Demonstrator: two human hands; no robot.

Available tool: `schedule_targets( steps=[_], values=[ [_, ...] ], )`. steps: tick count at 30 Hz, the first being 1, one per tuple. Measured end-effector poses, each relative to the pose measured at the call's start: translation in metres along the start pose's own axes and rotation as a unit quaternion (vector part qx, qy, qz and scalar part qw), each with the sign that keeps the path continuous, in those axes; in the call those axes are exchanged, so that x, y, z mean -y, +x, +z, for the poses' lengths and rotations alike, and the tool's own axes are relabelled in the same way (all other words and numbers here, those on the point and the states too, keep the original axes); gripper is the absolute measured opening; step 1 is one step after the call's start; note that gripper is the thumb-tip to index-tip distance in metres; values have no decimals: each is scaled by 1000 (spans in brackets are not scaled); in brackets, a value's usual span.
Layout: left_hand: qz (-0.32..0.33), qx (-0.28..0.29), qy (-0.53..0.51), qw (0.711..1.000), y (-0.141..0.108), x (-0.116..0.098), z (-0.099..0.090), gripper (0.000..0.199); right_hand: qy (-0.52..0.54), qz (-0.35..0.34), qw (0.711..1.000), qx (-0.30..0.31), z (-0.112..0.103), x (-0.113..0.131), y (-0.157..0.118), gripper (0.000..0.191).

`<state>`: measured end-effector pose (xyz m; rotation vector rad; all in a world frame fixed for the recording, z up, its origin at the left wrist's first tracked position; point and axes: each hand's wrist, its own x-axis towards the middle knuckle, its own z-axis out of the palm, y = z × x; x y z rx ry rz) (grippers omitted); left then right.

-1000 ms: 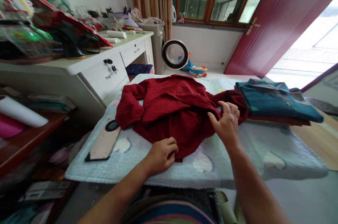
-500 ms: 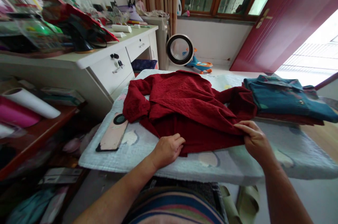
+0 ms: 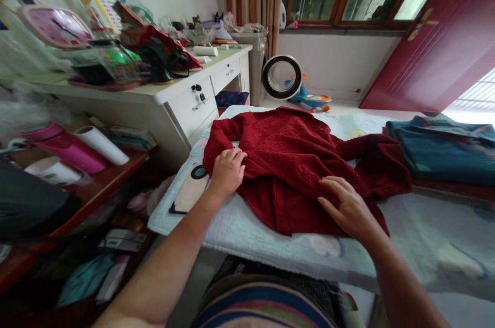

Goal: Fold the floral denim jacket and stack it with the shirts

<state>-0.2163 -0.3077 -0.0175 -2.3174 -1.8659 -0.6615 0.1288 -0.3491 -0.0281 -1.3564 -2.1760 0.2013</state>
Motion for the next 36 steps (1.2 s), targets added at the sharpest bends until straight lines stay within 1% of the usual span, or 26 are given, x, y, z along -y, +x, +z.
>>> schedule_targets(
  steps=[3,5,7,10,12,13,15,17,18,20,22,25,27,30,33,36],
  values=[
    [-18,65,60,996,12,34,1,41,-6,9,1000,8,34,-11,-1,39],
    [-30,106,88,990,15,53,2,46,3,20,1000,7,47,-25,-6,38],
    [-37,126,104,986,19,70,0,52,19,26,999,4,52,-35,-10,37],
    [-42,112,113,986,29,83,-4,49,33,30,999,-2,52,-41,-12,35],
    [-45,107,72,991,37,84,-5,42,33,32,999,-5,51,-39,-12,33],
    [-43,115,28,992,41,82,-4,38,33,33,999,-3,50,-37,-12,33],
    [-29,149,-71,986,45,76,1,36,33,34,999,5,49,-35,-12,34],
    [-13,184,-123,975,45,68,10,40,29,36,999,13,48,-32,-12,40],
    [-9,193,-126,973,43,64,13,40,26,35,999,16,48,-31,-12,43],
    [-14,178,-114,977,38,59,17,35,18,29,999,23,45,-31,-12,46],
    [-26,127,-111,985,32,59,13,29,5,23,999,24,41,-32,-14,44],
    [-21,52,-112,992,20,63,-5,27,-38,23,999,10,32,-37,-23,48],
    [-2,48,-109,993,10,67,-19,30,-78,26,997,12,24,-40,-33,53],
    [30,77,-102,991,-6,73,-33,34,-145,37,988,31,13,-42,-49,62],
    [41,98,-68,992,-20,76,-37,37,-197,57,978,30,3,-43,-59,69],
    [23,99,-23,995,-25,75,-36,38,-204,81,976,8,-7,-47,-66,66]
  ],
)
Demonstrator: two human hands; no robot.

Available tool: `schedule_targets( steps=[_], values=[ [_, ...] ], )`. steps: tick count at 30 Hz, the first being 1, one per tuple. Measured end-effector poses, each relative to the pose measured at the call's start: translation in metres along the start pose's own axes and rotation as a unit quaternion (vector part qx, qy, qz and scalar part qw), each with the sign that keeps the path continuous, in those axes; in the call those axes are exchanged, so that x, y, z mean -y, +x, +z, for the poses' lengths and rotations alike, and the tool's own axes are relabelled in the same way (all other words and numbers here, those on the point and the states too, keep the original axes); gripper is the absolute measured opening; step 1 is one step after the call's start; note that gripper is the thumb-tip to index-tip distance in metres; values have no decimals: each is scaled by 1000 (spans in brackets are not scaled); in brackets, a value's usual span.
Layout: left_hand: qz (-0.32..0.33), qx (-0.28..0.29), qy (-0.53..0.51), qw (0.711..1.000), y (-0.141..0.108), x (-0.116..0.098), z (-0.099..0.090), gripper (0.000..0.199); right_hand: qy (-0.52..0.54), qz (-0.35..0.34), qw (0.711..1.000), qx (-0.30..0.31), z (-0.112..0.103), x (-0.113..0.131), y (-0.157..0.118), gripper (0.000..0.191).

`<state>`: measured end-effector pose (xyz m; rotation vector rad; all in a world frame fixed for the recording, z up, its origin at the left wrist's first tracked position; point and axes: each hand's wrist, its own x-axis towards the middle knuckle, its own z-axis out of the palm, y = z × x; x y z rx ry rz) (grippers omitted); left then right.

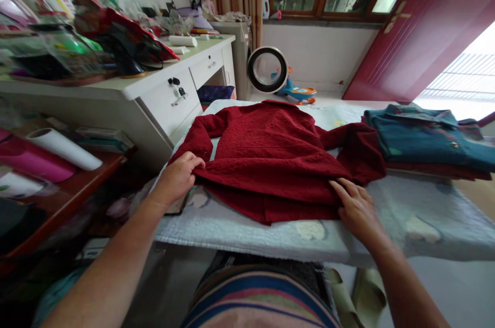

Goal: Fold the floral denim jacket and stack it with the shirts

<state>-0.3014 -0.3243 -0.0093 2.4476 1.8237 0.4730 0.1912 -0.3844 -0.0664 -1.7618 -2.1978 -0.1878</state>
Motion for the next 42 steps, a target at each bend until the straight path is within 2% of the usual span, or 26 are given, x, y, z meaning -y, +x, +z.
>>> schedule_targets(
  steps=[5,10,13,15,17,21,25,27,30,32,34,35,37,39,42],
  values=[
    [-21,19,24,999,3,-9,5,35,107,30,994,-24,-19,-19,-10,46],
    [-143,-8,-16,990,3,-18,11,37,132,61,989,-31,-29,-31,-24,38],
    [-154,-17,-116,981,0,-17,16,40,75,74,994,-17,-21,-35,-31,44],
    [-137,-16,-196,971,-2,-14,17,42,55,88,995,11,-14,-36,-36,53],
    [-115,0,-235,965,-4,-8,14,49,70,90,993,33,-10,-38,-38,60],
    [-74,23,-152,985,-7,11,1,60,128,85,987,43,-18,-38,-38,70],
    [-39,16,-23,999,-10,19,-1,58,146,84,984,65,-30,-41,-38,63],
    [-25,35,29,999,-11,11,2,58,137,80,984,83,-31,-45,-39,59],
    [11,59,50,997,-13,-18,8,58,83,72,990,85,-30,-45,-41,54],
    [61,59,16,996,-16,-46,11,54,39,65,996,56,-33,-36,-40,48],
    [119,73,-40,989,-20,-75,15,38,28,48,998,21,-39,-16,-36,44],
    [149,97,-72,981,-23,-89,18,28,49,25,998,12,-42,-3,-33,40],
    [186,143,-107,966,-26,-110,27,21,106,-38,993,30,-45,28,-25,33],
    [197,152,-103,963,-26,-122,37,26,149,-96,982,66,-42,59,-17,28],
    [196,159,-97,963,-19,-123,50,33,186,-149,965,112,-27,94,-5,33]
  ],
)
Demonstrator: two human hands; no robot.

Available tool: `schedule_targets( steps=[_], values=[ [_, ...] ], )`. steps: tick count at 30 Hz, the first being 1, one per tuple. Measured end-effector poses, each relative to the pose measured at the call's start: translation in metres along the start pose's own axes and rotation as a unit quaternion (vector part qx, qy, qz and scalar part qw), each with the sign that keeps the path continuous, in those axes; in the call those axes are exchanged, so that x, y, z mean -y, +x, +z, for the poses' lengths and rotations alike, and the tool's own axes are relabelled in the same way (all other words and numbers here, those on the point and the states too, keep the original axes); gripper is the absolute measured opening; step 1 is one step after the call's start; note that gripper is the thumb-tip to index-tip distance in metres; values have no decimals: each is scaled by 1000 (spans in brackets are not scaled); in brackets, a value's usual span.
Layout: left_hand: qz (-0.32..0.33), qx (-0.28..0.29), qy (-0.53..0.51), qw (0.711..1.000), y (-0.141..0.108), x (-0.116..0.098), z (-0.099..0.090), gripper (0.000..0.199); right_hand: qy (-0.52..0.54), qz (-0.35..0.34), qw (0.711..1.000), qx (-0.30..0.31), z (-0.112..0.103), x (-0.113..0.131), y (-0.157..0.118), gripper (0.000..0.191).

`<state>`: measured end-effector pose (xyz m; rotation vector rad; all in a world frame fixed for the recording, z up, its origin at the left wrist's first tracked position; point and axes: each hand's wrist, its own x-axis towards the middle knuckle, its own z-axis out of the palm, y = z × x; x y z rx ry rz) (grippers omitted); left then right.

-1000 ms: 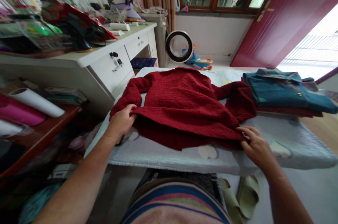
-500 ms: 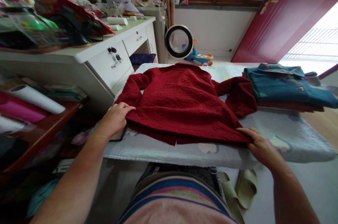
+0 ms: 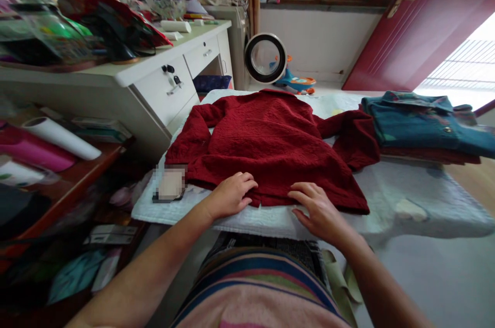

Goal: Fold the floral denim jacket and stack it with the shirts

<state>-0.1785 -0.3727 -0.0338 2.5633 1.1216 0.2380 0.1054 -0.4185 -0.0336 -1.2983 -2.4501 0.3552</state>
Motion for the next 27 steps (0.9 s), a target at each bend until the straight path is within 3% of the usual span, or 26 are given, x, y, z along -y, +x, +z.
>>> schedule_targets(
  steps=[4,10,12,15,18,20,22,25,27],
  values=[
    [1,13,-16,1000,9,12,-1,36,17,-5,1000,22,19,6,24,31],
    [-16,12,26,999,22,15,-3,27,35,-1,999,9,25,-1,42,23],
    [-29,-15,29,999,28,15,-3,24,74,6,997,-23,27,-5,46,25],
    [-78,-107,13,991,36,15,-3,25,116,6,991,-68,29,-9,51,29],
    [-118,-167,-10,979,35,14,-2,22,95,-25,994,-47,28,-4,49,28],
    [-94,-142,-37,985,27,14,0,19,70,-37,997,-12,27,3,44,20],
    [-38,-73,-69,994,15,14,1,18,48,-35,998,18,26,10,38,26],
    [16,10,-96,995,-3,16,2,39,35,-30,999,25,29,14,32,28],
    [17,12,-94,995,-10,16,3,49,39,-30,999,9,34,14,32,18]
  ],
)
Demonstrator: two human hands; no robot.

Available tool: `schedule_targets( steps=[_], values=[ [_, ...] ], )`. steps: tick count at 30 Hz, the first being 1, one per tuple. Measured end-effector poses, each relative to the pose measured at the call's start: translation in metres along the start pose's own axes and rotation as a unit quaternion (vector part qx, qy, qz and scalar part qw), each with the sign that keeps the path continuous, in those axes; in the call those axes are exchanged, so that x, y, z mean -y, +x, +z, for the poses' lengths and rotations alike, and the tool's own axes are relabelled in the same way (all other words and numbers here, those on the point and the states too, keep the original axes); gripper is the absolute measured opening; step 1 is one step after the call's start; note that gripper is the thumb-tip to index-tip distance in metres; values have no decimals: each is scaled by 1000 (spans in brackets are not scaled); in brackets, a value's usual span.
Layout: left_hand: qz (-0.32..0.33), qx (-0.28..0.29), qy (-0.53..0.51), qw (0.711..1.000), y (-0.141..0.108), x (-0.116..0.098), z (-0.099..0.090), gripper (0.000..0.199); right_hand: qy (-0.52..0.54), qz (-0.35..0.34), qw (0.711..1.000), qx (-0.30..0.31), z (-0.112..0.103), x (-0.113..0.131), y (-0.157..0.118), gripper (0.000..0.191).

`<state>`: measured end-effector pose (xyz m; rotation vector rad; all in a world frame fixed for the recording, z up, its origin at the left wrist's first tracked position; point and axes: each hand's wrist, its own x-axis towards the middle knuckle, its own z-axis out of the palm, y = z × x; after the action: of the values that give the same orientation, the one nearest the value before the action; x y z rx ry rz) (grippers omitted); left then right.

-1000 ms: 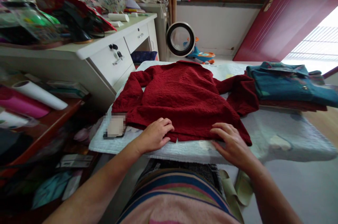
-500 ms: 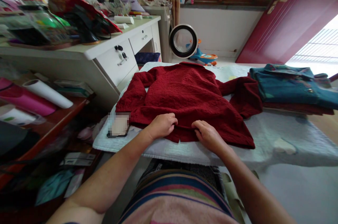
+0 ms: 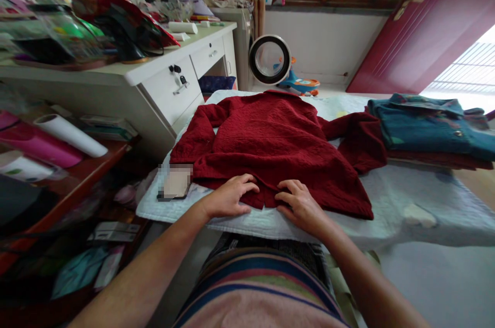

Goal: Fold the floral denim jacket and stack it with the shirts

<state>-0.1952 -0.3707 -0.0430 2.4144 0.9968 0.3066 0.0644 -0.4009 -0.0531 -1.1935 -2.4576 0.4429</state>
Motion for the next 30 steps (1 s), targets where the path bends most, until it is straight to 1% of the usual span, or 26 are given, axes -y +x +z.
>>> schedule_targets(
  steps=[1,4,8,11,13,14,16,19,21,22,24,26,28,30],
  values=[
    [-2,-11,7,1000,-2,0,1,48,4,-1,1000,-11,2,-1,1,15],
    [5,-46,43,998,-2,-2,7,35,24,-4,998,-53,6,-4,6,14],
    [40,-78,113,990,0,-11,18,19,62,2,991,-121,1,1,11,14],
    [59,-122,145,980,0,-24,26,19,94,6,983,-160,-7,12,12,14],
    [69,-150,155,974,0,-33,32,20,108,3,979,-173,-10,19,10,13],
    [71,-159,158,972,0,-37,35,20,109,-1,979,-170,-9,22,8,14],
    [70,-158,154,973,-1,-41,41,19,89,-12,986,-141,-5,23,5,16],
    [73,-127,96,985,-6,-41,43,16,33,-22,997,-65,4,19,-1,22],
    [75,-113,34,990,-11,-38,39,12,12,-19,1000,-21,8,16,-4,24],
    [69,-116,6,991,-13,-36,36,11,10,-16,1000,-5,8,15,-6,23],
    [40,-143,-21,989,-16,-30,25,10,18,-13,1000,16,6,16,-7,21],
    [-4,-182,1,983,-18,-21,11,16,32,-16,999,29,3,18,-7,20],
    [-63,-211,71,973,-21,-8,-3,32,48,-21,998,33,1,20,-7,19],
    [-139,-210,156,955,-26,7,-15,53,66,-22,997,32,0,21,-6,18]
  ],
)
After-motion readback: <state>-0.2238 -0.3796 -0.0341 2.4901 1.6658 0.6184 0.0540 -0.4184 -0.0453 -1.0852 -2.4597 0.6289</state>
